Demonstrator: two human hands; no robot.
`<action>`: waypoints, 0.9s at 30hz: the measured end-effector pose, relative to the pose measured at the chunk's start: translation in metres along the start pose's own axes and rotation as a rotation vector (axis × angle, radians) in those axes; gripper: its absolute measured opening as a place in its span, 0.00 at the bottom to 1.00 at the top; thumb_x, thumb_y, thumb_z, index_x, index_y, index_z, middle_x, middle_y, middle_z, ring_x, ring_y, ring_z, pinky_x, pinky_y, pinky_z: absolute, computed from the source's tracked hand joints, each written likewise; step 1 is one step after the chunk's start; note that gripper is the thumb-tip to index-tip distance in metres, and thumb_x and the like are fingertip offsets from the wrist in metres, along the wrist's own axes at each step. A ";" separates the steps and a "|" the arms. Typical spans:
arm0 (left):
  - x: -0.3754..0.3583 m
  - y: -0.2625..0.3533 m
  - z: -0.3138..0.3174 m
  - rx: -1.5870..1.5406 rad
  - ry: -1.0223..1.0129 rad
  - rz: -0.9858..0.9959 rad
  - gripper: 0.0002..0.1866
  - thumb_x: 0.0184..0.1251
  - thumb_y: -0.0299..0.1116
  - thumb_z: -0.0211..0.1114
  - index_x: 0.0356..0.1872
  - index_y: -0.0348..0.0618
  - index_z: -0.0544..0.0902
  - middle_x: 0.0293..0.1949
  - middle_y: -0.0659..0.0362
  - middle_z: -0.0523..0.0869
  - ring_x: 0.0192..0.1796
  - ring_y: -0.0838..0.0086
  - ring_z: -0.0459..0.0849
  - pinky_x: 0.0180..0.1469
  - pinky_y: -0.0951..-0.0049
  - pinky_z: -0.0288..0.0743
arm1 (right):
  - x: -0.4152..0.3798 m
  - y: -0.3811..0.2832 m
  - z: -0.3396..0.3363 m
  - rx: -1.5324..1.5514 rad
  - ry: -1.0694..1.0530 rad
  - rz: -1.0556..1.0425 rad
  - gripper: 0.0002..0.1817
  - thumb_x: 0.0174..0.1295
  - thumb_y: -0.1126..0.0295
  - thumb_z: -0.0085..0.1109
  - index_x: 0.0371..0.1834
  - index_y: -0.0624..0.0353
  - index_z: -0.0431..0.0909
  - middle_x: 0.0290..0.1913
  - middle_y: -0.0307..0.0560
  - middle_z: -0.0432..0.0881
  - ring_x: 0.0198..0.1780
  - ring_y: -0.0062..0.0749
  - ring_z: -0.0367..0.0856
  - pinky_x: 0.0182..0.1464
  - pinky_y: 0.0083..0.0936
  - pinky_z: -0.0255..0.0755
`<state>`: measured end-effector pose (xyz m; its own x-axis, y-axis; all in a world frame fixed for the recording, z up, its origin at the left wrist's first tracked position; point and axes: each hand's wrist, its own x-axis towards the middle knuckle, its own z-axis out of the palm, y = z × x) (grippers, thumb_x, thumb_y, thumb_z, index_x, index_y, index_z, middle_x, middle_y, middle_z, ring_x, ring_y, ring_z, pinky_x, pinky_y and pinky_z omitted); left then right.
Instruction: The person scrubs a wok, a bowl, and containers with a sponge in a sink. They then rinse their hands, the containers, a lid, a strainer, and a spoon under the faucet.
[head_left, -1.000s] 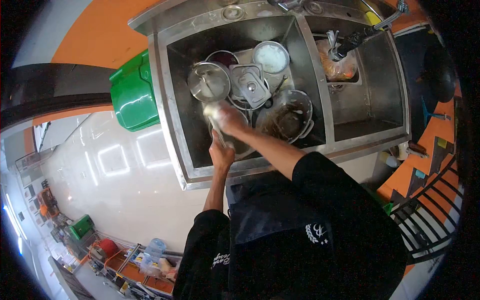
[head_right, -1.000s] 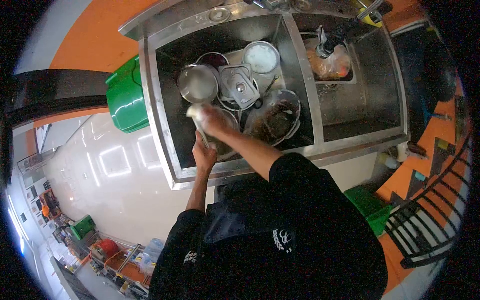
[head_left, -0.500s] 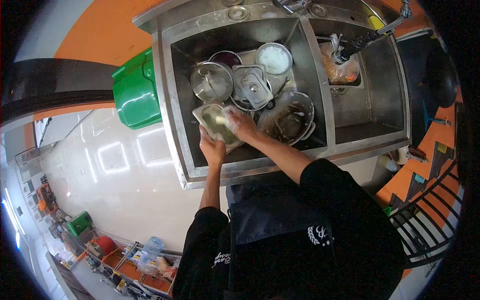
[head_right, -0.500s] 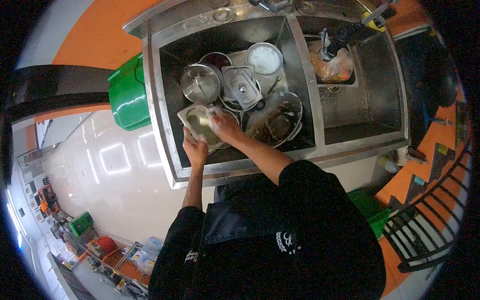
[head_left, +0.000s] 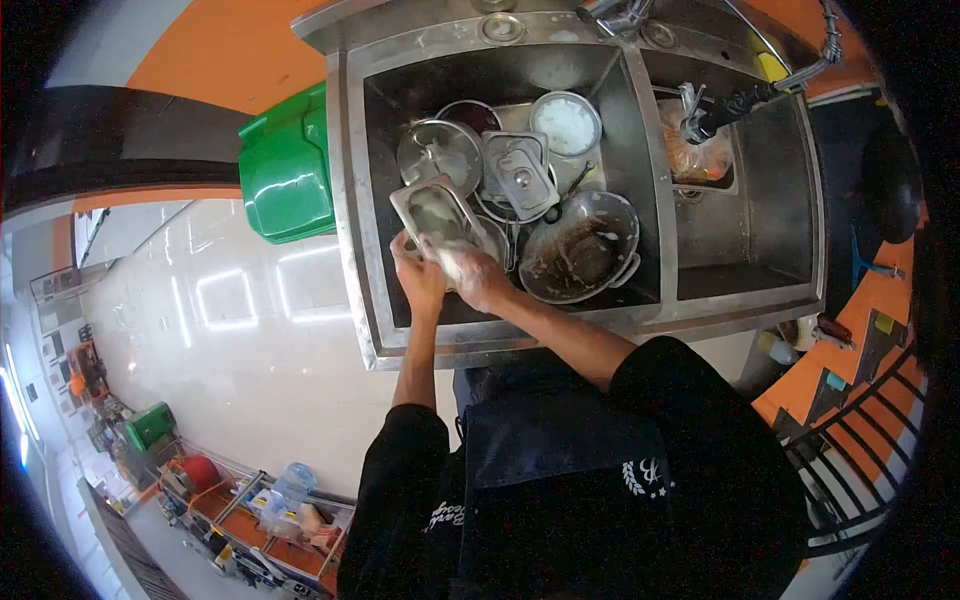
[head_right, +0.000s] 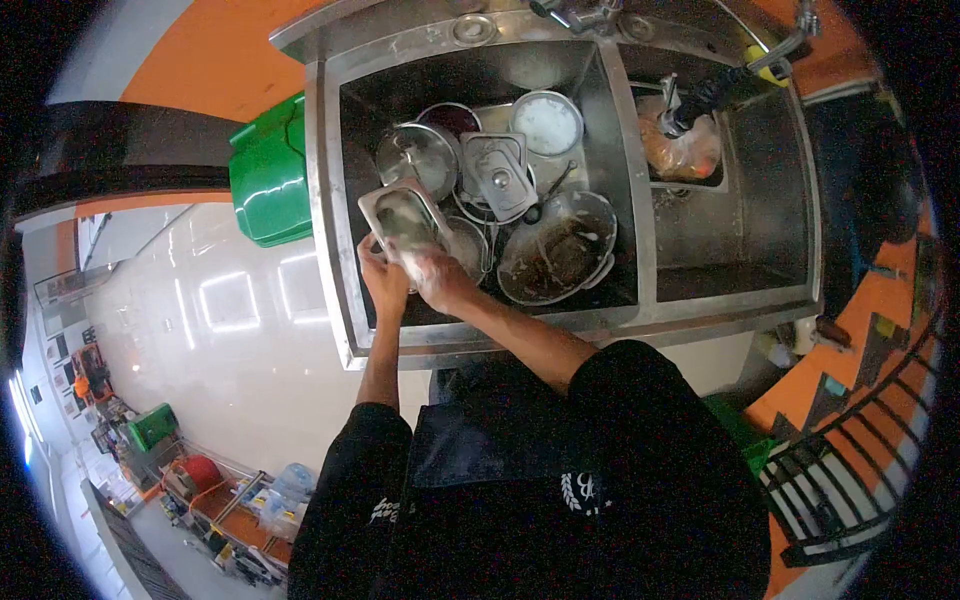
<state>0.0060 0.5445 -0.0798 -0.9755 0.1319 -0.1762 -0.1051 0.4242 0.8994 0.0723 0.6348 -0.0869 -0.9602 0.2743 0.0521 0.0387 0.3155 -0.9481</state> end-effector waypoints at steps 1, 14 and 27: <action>0.005 -0.004 -0.003 -0.135 -0.030 -0.048 0.22 0.64 0.29 0.61 0.55 0.32 0.65 0.35 0.47 0.82 0.35 0.70 0.82 0.39 0.71 0.74 | -0.002 -0.017 -0.012 -0.071 0.025 -0.206 0.15 0.57 0.80 0.49 0.48 0.58 0.76 0.50 0.51 0.76 0.53 0.46 0.75 0.55 0.37 0.70; -0.002 -0.053 -0.008 -0.416 -0.134 -0.073 0.27 0.57 0.15 0.51 0.62 0.31 0.64 0.49 0.49 0.79 0.48 0.70 0.80 0.49 0.73 0.76 | -0.022 0.076 -0.030 0.108 0.153 0.239 0.20 0.51 0.80 0.54 0.51 0.61 0.75 0.43 0.49 0.81 0.45 0.36 0.80 0.48 0.28 0.73; -0.015 -0.060 -0.001 -0.775 -0.037 -0.588 0.18 0.68 0.28 0.48 0.58 0.40 0.71 0.48 0.55 0.81 0.45 0.70 0.82 0.42 0.75 0.79 | -0.014 0.031 -0.021 0.281 0.118 0.056 0.17 0.62 0.75 0.47 0.54 0.62 0.72 0.53 0.50 0.76 0.56 0.37 0.73 0.59 0.29 0.65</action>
<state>0.0268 0.5162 -0.1303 -0.7212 0.1212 -0.6821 -0.6847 -0.2740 0.6753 0.0930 0.6599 -0.1099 -0.9194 0.3929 0.0178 -0.0030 0.0383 -0.9993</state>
